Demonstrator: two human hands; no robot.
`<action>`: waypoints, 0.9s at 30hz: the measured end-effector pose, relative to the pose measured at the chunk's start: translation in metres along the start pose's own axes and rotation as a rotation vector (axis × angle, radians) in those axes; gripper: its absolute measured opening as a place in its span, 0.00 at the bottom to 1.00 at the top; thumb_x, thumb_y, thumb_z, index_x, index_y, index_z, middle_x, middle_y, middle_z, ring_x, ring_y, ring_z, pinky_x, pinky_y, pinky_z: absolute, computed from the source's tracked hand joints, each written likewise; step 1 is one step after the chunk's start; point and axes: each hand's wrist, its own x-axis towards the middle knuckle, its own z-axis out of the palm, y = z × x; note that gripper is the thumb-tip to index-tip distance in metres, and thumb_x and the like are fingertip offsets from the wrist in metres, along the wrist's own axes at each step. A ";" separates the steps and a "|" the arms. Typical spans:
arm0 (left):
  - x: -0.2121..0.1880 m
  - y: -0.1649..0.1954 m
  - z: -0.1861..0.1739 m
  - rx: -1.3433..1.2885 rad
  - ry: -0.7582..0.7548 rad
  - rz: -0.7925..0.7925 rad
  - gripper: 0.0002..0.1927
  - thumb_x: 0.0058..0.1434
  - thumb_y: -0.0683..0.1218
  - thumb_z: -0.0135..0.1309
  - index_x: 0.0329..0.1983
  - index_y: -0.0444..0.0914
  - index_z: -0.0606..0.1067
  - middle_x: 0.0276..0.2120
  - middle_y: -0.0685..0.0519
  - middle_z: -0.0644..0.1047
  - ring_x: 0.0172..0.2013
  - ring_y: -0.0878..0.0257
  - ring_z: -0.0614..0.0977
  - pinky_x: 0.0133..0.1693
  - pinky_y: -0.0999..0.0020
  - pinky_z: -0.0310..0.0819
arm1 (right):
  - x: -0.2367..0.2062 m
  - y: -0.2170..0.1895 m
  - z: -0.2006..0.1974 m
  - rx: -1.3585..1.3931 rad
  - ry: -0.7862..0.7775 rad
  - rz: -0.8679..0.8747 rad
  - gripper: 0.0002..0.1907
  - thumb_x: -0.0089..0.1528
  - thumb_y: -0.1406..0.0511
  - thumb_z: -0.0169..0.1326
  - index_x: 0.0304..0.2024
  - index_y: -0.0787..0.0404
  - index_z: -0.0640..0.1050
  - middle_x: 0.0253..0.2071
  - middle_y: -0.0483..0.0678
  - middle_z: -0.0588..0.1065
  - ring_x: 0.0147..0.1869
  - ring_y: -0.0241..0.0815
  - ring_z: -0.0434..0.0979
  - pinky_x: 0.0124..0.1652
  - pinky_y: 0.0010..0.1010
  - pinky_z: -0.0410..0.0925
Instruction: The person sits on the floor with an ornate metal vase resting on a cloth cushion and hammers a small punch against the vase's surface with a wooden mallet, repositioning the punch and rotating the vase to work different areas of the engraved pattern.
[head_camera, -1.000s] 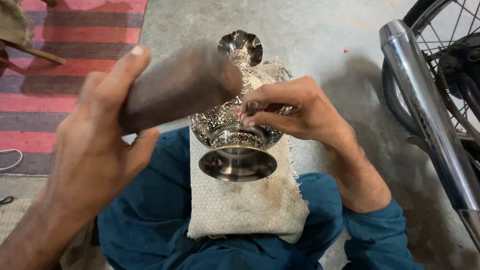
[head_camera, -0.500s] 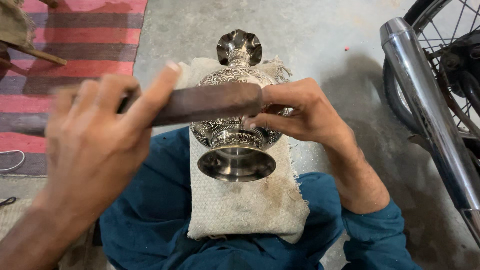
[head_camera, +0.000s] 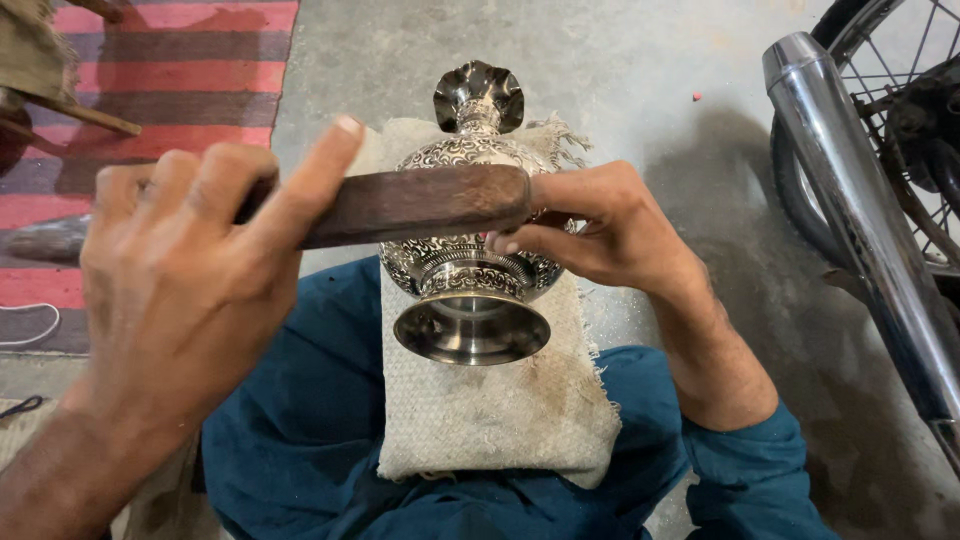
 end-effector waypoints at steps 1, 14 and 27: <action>0.000 0.000 0.000 -0.173 0.020 -0.028 0.34 0.61 0.40 0.61 0.72 0.48 0.70 0.40 0.52 0.73 0.38 0.54 0.76 0.42 0.55 0.68 | -0.001 -0.001 0.000 0.014 -0.001 0.004 0.10 0.66 0.67 0.61 0.51 0.62 0.81 0.41 0.48 0.83 0.45 0.38 0.88 0.44 0.28 0.82; 0.006 0.002 -0.003 -0.262 0.061 -0.025 0.35 0.59 0.40 0.62 0.71 0.47 0.69 0.40 0.51 0.71 0.38 0.54 0.74 0.42 0.55 0.68 | -0.008 0.004 0.003 0.020 0.025 -0.009 0.13 0.66 0.68 0.61 0.53 0.62 0.80 0.42 0.49 0.84 0.45 0.38 0.88 0.44 0.28 0.82; 0.011 0.001 -0.002 -0.005 0.041 0.023 0.35 0.59 0.39 0.66 0.69 0.52 0.71 0.39 0.52 0.72 0.38 0.57 0.79 0.41 0.56 0.73 | -0.021 0.017 0.010 0.158 0.133 -0.002 0.09 0.66 0.70 0.60 0.50 0.65 0.80 0.40 0.50 0.83 0.43 0.40 0.88 0.45 0.30 0.84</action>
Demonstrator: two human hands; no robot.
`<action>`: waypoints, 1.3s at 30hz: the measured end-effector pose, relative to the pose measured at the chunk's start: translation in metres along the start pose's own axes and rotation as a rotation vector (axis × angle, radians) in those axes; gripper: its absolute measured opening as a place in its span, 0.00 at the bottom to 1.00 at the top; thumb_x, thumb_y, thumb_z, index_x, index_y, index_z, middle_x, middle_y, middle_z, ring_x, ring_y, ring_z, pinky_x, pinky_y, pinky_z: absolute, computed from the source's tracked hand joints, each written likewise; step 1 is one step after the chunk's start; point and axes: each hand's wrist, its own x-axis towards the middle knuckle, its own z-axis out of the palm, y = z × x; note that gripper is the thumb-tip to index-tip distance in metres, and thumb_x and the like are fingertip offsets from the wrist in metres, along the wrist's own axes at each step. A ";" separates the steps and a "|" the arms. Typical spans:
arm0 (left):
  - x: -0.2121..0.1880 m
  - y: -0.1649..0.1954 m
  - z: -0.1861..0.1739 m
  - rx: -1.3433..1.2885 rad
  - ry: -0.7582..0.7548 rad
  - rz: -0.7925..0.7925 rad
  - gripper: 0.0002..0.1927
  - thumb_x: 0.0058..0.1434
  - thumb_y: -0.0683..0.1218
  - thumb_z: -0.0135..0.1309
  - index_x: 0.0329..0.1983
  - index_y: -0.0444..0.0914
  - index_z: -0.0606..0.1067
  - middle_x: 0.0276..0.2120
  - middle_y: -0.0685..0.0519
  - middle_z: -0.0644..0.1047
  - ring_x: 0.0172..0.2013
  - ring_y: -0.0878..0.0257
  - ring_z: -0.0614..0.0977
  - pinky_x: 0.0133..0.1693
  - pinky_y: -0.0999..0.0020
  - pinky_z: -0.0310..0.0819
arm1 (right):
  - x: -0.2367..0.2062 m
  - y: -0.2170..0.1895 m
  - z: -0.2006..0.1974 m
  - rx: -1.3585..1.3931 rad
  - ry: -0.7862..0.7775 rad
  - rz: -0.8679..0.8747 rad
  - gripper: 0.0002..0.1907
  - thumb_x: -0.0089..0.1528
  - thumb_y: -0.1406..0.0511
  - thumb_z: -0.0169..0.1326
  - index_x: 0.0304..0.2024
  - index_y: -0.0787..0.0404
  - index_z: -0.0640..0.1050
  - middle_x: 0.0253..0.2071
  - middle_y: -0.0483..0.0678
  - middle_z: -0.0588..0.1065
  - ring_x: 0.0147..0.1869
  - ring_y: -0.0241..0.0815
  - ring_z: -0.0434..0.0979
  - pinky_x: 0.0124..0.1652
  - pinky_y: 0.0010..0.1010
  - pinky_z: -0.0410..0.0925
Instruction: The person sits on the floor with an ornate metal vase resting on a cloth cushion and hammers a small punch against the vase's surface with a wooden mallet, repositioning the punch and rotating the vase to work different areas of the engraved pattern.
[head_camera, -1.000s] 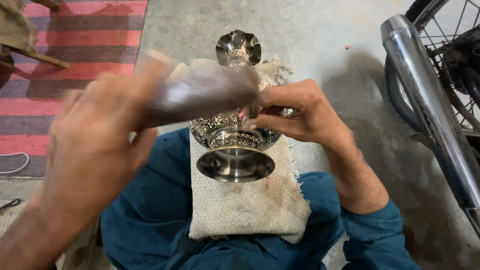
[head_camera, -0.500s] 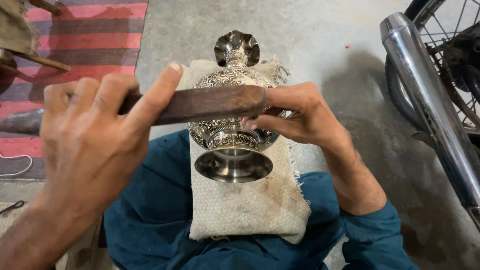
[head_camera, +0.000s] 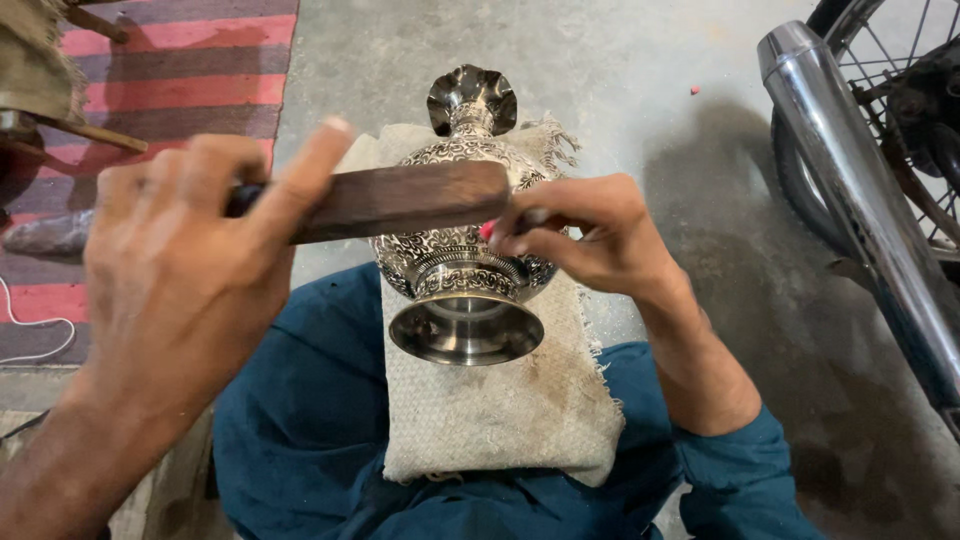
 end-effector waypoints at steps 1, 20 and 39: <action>-0.007 -0.003 0.004 -0.156 -0.061 -0.114 0.36 0.58 0.39 0.64 0.71 0.51 0.70 0.42 0.49 0.73 0.39 0.53 0.79 0.41 0.55 0.73 | -0.003 0.005 0.000 0.097 0.083 -0.029 0.08 0.68 0.71 0.59 0.50 0.65 0.78 0.41 0.51 0.82 0.45 0.41 0.87 0.44 0.31 0.84; -0.157 0.066 0.108 -1.213 -0.200 -0.582 0.34 0.56 0.43 0.63 0.67 0.39 0.68 0.42 0.43 0.80 0.40 0.55 0.83 0.43 0.63 0.78 | -0.138 -0.018 0.140 -0.051 0.597 0.519 0.13 0.68 0.59 0.53 0.44 0.64 0.77 0.27 0.37 0.68 0.28 0.28 0.62 0.27 0.21 0.57; -0.114 0.123 0.096 -1.387 0.294 -0.397 0.26 0.72 0.35 0.46 0.72 0.39 0.61 0.55 0.33 0.79 0.46 0.46 0.86 0.43 0.60 0.80 | -0.062 -0.078 0.090 -0.646 0.265 0.367 0.07 0.64 0.68 0.61 0.33 0.64 0.75 0.22 0.52 0.69 0.22 0.43 0.68 0.25 0.35 0.62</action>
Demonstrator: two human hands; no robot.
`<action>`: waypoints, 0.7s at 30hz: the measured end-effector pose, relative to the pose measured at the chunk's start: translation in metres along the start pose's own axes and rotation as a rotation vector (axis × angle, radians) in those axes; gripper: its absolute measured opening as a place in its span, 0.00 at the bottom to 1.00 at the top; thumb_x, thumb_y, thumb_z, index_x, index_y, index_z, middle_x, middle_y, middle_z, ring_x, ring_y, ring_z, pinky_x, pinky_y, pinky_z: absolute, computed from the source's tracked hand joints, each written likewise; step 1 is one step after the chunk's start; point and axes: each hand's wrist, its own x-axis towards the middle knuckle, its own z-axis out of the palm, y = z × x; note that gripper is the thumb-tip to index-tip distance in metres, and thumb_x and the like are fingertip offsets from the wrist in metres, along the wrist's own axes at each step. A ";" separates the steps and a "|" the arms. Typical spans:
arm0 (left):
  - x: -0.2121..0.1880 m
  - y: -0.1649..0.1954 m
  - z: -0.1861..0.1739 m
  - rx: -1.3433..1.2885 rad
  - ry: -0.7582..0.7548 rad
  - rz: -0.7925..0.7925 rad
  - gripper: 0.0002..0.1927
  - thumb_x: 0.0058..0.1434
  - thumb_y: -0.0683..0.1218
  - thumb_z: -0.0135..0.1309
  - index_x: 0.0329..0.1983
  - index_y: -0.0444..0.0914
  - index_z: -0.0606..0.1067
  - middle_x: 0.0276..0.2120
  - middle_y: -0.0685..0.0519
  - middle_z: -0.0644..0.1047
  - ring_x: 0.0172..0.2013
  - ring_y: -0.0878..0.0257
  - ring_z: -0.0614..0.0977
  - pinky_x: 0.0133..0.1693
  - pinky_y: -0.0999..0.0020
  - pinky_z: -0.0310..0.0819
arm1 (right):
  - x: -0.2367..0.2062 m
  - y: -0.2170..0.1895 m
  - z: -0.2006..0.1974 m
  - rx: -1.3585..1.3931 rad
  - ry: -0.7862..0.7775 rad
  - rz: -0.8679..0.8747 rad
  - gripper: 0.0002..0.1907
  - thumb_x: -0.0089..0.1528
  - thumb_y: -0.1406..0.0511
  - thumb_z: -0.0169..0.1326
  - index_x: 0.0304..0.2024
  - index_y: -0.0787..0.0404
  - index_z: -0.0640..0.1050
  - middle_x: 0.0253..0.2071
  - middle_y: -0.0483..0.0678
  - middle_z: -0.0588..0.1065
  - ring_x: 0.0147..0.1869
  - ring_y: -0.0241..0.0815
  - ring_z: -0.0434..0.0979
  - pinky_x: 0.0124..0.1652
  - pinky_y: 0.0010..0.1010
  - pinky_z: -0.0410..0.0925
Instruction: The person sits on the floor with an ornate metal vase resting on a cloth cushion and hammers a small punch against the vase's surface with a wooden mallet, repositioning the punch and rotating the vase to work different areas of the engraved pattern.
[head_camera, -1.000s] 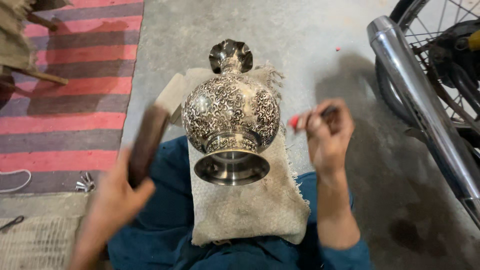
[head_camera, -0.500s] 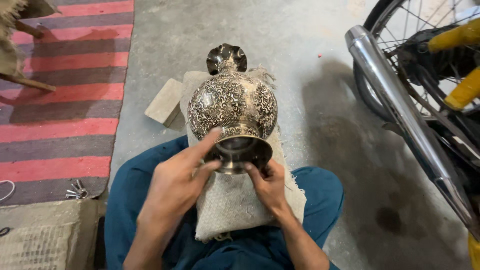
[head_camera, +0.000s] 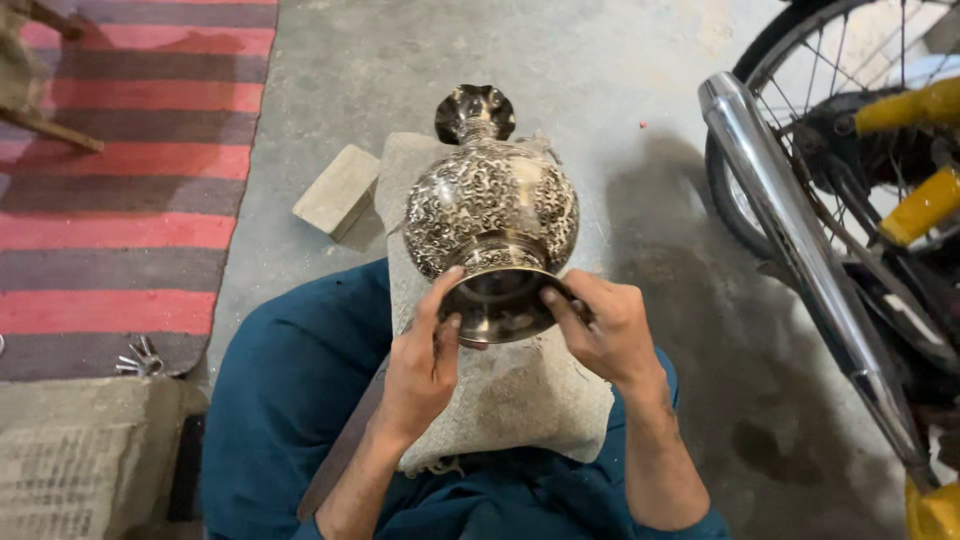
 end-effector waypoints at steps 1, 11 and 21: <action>0.001 0.000 -0.003 -0.030 -0.018 -0.058 0.26 0.71 0.36 0.47 0.72 0.39 0.61 0.55 0.34 0.79 0.47 0.46 0.86 0.43 0.61 0.80 | 0.001 0.003 -0.002 0.005 -0.031 0.031 0.09 0.63 0.68 0.61 0.32 0.64 0.75 0.21 0.52 0.67 0.21 0.43 0.66 0.25 0.36 0.61; -0.050 -0.025 -0.077 0.285 -0.178 -0.238 0.30 0.60 0.44 0.60 0.65 0.37 0.67 0.46 0.35 0.79 0.44 0.37 0.82 0.44 0.53 0.76 | 0.053 0.027 -0.070 -0.053 -0.205 -0.034 0.06 0.65 0.73 0.52 0.45 0.65 0.75 0.37 0.48 0.71 0.36 0.33 0.69 0.34 0.25 0.64; -0.109 -0.058 -0.082 0.192 -0.071 -0.907 0.24 0.57 0.43 0.63 0.56 0.38 0.71 0.32 0.45 0.81 0.32 0.63 0.81 0.38 0.66 0.76 | 0.146 -0.028 -0.052 0.169 -0.515 -0.093 0.12 0.65 0.67 0.61 0.50 0.65 0.79 0.26 0.45 0.74 0.24 0.30 0.67 0.24 0.21 0.60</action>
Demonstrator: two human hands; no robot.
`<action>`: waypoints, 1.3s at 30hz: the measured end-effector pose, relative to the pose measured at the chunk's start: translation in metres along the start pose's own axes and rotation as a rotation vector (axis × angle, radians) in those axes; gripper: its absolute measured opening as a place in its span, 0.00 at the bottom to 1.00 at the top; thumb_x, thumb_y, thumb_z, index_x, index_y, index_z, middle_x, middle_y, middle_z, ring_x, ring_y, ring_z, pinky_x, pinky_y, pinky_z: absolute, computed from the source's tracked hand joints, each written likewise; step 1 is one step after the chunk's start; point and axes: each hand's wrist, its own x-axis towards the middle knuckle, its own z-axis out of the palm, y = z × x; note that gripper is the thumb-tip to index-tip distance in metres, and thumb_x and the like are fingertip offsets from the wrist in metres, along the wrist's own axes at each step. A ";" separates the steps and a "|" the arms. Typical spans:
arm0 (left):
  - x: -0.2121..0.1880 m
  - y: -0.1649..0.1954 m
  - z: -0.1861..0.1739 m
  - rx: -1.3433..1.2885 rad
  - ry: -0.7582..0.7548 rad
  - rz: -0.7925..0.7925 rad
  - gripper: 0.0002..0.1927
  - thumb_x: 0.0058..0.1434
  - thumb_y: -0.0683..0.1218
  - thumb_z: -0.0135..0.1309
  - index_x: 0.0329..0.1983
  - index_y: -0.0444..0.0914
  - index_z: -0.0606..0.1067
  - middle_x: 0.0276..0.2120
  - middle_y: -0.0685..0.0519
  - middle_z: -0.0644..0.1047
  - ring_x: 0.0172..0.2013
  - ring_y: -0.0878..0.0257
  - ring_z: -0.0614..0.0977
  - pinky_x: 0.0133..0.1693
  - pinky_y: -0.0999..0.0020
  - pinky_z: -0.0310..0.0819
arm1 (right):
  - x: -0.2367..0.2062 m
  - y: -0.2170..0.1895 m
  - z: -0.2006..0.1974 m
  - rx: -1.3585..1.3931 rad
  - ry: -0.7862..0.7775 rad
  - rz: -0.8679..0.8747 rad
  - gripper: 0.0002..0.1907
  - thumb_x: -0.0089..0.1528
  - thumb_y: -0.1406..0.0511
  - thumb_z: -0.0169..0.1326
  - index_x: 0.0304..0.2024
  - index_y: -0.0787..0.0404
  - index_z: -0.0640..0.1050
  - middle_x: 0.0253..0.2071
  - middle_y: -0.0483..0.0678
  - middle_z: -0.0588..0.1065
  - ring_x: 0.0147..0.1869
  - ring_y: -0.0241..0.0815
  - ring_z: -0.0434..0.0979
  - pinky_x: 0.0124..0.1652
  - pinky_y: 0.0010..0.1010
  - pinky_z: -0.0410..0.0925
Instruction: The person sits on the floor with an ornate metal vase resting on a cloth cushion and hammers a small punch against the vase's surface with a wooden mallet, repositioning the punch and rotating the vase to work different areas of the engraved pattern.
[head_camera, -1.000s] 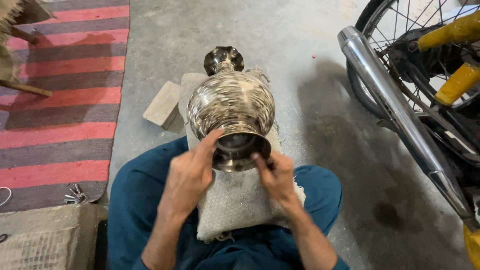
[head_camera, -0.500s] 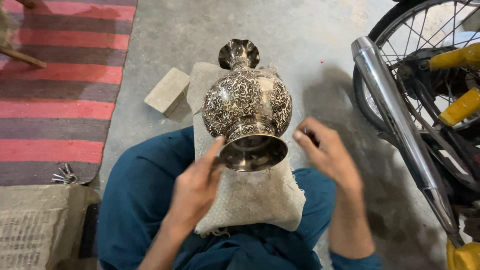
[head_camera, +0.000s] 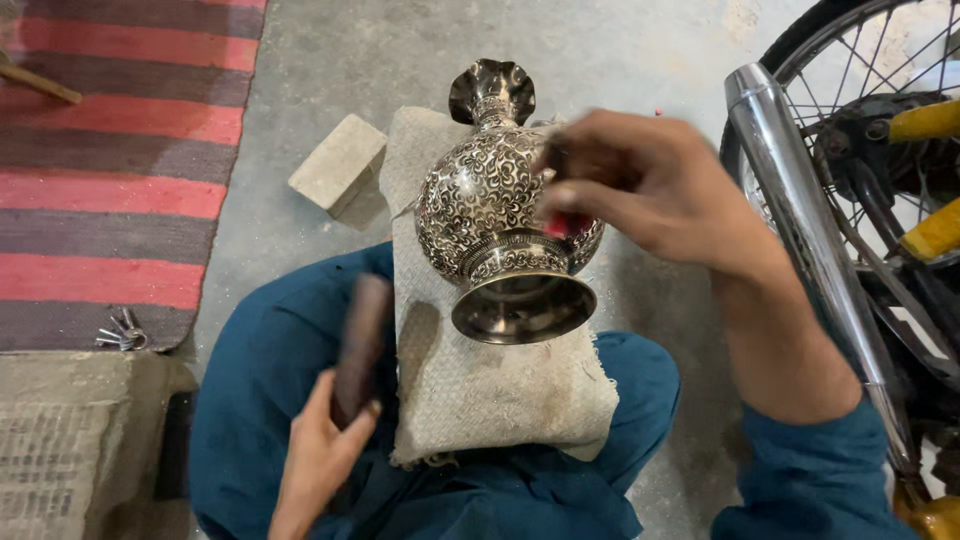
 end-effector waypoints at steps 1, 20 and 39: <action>0.005 0.003 0.001 -0.162 0.002 0.047 0.22 0.57 0.41 0.60 0.55 0.37 0.69 0.33 0.46 0.79 0.32 0.63 0.79 0.37 0.67 0.75 | 0.008 -0.005 0.004 0.016 -0.007 0.054 0.13 0.65 0.67 0.62 0.51 0.66 0.79 0.25 0.47 0.74 0.25 0.32 0.66 0.24 0.22 0.61; 0.033 0.075 0.015 -0.684 0.041 0.279 0.30 0.55 0.31 0.51 0.61 0.36 0.60 0.35 0.52 0.75 0.32 0.67 0.78 0.34 0.71 0.75 | 0.061 -0.011 0.035 -0.117 -0.317 -0.237 0.16 0.65 0.63 0.59 0.55 0.58 0.79 0.38 0.47 0.83 0.35 0.38 0.85 0.35 0.31 0.76; 0.027 0.104 -0.028 -0.026 0.262 0.466 0.35 0.56 0.36 0.58 0.67 0.36 0.60 0.42 0.43 0.79 0.40 0.54 0.86 0.40 0.61 0.80 | 0.064 -0.007 0.036 -0.166 -0.342 -0.270 0.17 0.64 0.62 0.60 0.55 0.59 0.79 0.37 0.48 0.84 0.35 0.39 0.86 0.32 0.33 0.76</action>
